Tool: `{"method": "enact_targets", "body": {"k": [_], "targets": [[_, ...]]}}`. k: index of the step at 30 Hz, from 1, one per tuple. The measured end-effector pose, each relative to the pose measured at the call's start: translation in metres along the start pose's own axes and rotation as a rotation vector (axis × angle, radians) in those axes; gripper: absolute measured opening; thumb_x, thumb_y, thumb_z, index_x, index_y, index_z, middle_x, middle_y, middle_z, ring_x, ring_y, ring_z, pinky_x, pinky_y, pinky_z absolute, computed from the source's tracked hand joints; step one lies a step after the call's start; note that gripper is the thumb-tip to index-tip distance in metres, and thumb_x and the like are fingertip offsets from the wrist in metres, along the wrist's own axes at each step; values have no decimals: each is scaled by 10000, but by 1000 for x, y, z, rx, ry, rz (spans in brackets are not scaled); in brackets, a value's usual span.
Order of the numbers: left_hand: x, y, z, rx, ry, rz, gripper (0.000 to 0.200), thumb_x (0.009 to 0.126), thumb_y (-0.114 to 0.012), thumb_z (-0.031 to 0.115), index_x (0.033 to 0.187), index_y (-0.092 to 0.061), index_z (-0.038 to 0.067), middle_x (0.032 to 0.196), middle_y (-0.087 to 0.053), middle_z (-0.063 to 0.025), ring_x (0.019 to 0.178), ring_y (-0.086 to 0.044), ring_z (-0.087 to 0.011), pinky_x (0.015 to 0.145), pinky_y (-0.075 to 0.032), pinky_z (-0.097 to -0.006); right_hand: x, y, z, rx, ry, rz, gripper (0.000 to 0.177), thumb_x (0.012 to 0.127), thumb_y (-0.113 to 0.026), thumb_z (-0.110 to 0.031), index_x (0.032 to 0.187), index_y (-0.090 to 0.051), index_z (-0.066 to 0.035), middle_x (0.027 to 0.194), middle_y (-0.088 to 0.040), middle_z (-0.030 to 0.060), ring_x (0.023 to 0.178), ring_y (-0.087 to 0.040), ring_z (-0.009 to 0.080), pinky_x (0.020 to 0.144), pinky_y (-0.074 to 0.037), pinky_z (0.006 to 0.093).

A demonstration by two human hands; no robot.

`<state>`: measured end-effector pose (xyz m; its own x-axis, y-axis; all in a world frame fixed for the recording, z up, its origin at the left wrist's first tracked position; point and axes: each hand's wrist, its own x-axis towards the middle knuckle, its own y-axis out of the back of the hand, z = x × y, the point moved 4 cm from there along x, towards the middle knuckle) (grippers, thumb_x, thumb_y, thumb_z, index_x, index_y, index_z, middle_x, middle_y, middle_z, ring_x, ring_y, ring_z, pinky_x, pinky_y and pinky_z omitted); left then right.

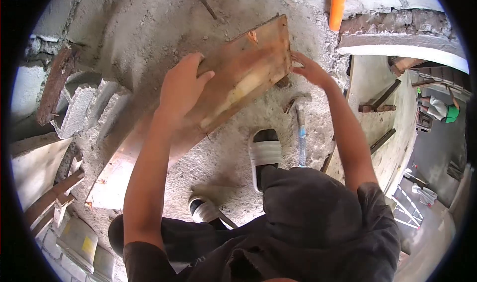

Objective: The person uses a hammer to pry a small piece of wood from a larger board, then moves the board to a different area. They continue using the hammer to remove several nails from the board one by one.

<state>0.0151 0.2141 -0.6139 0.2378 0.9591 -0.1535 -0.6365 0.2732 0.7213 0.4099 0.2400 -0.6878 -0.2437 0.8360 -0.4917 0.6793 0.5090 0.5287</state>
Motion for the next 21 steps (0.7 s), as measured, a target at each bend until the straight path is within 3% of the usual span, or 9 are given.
{"method": "enact_targets", "body": {"k": [2, 4, 9, 11, 13, 17, 21], "targets": [[-3, -3, 1, -21, 11, -14, 386, 904, -702, 262, 1177, -610, 4, 1166, -649, -199, 1088, -618, -389, 916, -486, -444, 23, 16, -3, -56, 3, -120, 612, 952, -661, -192, 1494, -415, -51, 1470, -513, 147, 1392, -444, 252, 1146, -367, 390], [-7, -5, 3, -7, -34, 85, 409, 895, -712, 263, 1198, -612, 8, 1184, -655, -189, 1103, -622, -384, 926, -489, -441, 33, 22, 3, 67, -57, -404, 597, 949, -664, -185, 1475, -426, -32, 1468, -510, 161, 1397, -438, 252, 1161, -350, 379], [-7, -4, 5, 2, 28, 58, 432, 895, -709, 290, 1216, -619, 15, 1227, -650, -174, 1108, -628, -377, 938, -499, -437, 35, 34, 11, -237, -98, -449, 587, 951, -683, -221, 1434, -458, 25, 1409, -576, 158, 1329, -515, 239, 1111, -415, 372], [-16, -9, 5, 36, 67, 88, 440, 895, -709, 307, 1214, -622, 17, 1232, -649, -172, 1102, -632, -375, 938, -502, -438, 37, 29, 19, -229, -91, -382, 609, 944, -691, -218, 1452, -448, 14, 1422, -566, 144, 1331, -513, 233, 1108, -419, 375], [-24, -8, 13, 90, -26, 143, 442, 901, -697, 332, 1205, -621, 20, 1215, -650, -165, 1085, -634, -371, 921, -509, -443, 44, 19, 38, 117, -60, -422, 637, 936, -703, -222, 1470, -437, -1, 1425, -562, 129, 1332, -509, 236, 1110, -415, 390], [-35, -12, 24, 140, 9, 113, 403, 906, -674, 331, 1183, -601, 47, 1142, -635, -137, 1037, -638, -353, 888, -524, -443, 49, 18, 68, 113, -85, -346, 688, 934, -708, -205, 1506, -369, -26, 1471, -501, 114, 1377, -451, 240, 1139, -377, 401], [-45, -17, 38, 187, -20, 119, 321, 900, -664, 307, 1103, -585, 71, 1062, -605, -98, 991, -640, -301, 850, -533, -416, 47, 19, 66, 40, -27, -362, 651, 927, -715, -230, 1471, -419, -27, 1416, -540, 109, 1340, -475, 219, 1086, -404, 385]]}}
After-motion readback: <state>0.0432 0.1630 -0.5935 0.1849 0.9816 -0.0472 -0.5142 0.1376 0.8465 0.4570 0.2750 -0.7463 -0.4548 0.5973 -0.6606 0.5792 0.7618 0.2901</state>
